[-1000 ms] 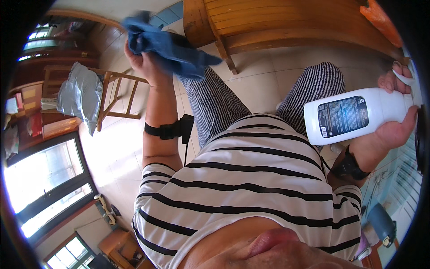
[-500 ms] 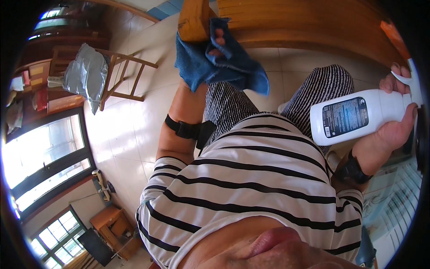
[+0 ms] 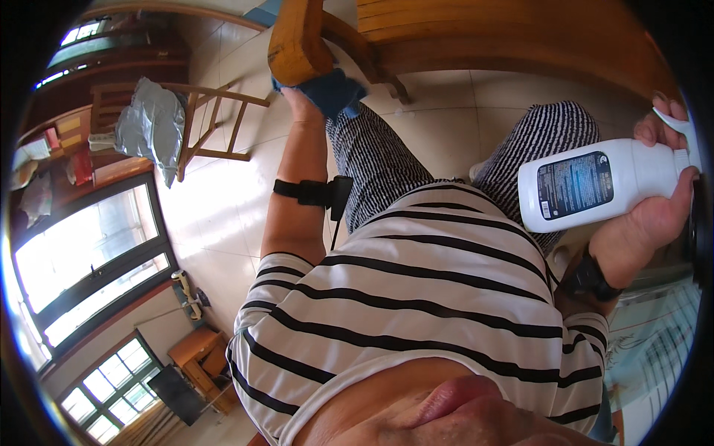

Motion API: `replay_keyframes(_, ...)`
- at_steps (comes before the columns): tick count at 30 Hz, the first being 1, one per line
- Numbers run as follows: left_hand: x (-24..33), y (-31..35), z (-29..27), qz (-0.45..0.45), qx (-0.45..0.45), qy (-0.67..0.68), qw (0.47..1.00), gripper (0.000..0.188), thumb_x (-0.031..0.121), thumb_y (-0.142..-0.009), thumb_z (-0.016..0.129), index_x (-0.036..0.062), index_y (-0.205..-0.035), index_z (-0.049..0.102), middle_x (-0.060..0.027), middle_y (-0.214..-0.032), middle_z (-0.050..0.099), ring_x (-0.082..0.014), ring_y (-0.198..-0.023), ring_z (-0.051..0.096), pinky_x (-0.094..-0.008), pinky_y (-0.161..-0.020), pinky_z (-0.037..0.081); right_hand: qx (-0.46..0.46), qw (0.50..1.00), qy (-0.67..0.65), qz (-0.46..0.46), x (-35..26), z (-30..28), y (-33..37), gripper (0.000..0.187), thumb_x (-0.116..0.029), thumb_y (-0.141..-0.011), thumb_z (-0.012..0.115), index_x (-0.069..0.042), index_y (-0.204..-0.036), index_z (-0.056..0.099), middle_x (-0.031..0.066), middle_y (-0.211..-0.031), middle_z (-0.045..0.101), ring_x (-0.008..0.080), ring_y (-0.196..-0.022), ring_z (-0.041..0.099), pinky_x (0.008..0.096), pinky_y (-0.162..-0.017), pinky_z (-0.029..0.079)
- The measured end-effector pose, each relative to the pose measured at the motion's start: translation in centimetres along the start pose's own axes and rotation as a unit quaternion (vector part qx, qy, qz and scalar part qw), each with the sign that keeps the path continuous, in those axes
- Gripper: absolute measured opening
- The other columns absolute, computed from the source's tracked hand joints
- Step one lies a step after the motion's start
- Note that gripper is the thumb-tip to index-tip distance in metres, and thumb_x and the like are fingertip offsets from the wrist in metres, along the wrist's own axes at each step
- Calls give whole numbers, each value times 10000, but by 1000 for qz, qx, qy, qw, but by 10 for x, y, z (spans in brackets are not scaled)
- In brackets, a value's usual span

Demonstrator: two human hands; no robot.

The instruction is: The person cleans a wooden chair by spraying a cleaning solution from a white bottle onto the surface and wiping it with a blue cloth. They clean the seat, backrest, and legs of the chair, repeatedly spraying and wiping different sections.

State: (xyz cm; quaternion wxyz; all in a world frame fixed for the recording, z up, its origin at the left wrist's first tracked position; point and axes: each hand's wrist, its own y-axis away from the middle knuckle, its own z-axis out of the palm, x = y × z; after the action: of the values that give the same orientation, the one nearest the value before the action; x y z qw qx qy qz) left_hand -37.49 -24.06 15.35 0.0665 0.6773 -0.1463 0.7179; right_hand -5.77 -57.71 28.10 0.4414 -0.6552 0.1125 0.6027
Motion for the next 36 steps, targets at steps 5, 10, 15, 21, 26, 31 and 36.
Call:
replay_keyframes(5,-13,-19,5,9,-46,53,997,448,273,-940,549,66,-1329,468,-92,-1183,580,-222,-1108,537,-355,-964,456,-18,1000,-14,-13,0,24,-3,708,-525,-890,438,51,-1301,469,211,-1249,554,174,-864,526,272,-721,440)
replay_keyframes(10,1,4,2,190,-110,-489,844,390,335,-797,677,95,-1093,592,-158,-1023,647,-293,-998,615,-349,-880,487,-219,971,-90,-38,54,58,-20,634,-450,-902,542,46,-1295,498,161,-1252,563,139,-893,518,282,-770,437)
replay_keyframes(15,22,18,15,248,-110,-553,788,304,335,-831,624,151,-1074,612,-112,-1019,660,-305,-1027,610,-322,-935,453,-322,931,-30,-166,90,144,18,557,-204,-808,730,-56,-1297,508,120,-1152,625,224,-976,625,350,-847,508)
replay_keyframes(21,28,2,19,235,-108,-361,896,529,535,-986,325,182,-1357,459,-55,-1301,558,-267,-1214,518,-418,-1073,387,-263,931,145,-206,116,210,35,548,-238,-772,785,-69,-1228,532,144,-1147,610,333,-965,631,401,-826,528)
replay_keyframes(26,13,-19,8,-109,-174,409,889,555,561,-963,365,183,-1350,488,-78,-1281,588,-302,-1181,548,-472,-1031,433,-247,931,201,-182,129,240,34,553,-379,-750,773,-108,-1184,562,96,-1074,644,300,-931,654,383,-798,545)
replay_keyframes(31,15,-9,20,-70,-185,369,908,414,321,-979,491,155,-1356,449,-18,-1270,563,-201,-1228,484,-328,-1070,362,-209,940,184,-196,133,240,38,541,-361,-750,778,-110,-1180,566,101,-1061,645,299,-908,658,384,-770,552)
replay_keyframes(36,28,2,36,-94,-165,404,895,517,496,-989,378,151,-1366,455,-88,-1334,534,-275,-1242,476,-428,-1083,370,-217,942,185,-179,131,230,48,511,-277,-768,779,-51,-1167,554,125,-1054,631,331,-879,641,378,-733,546)
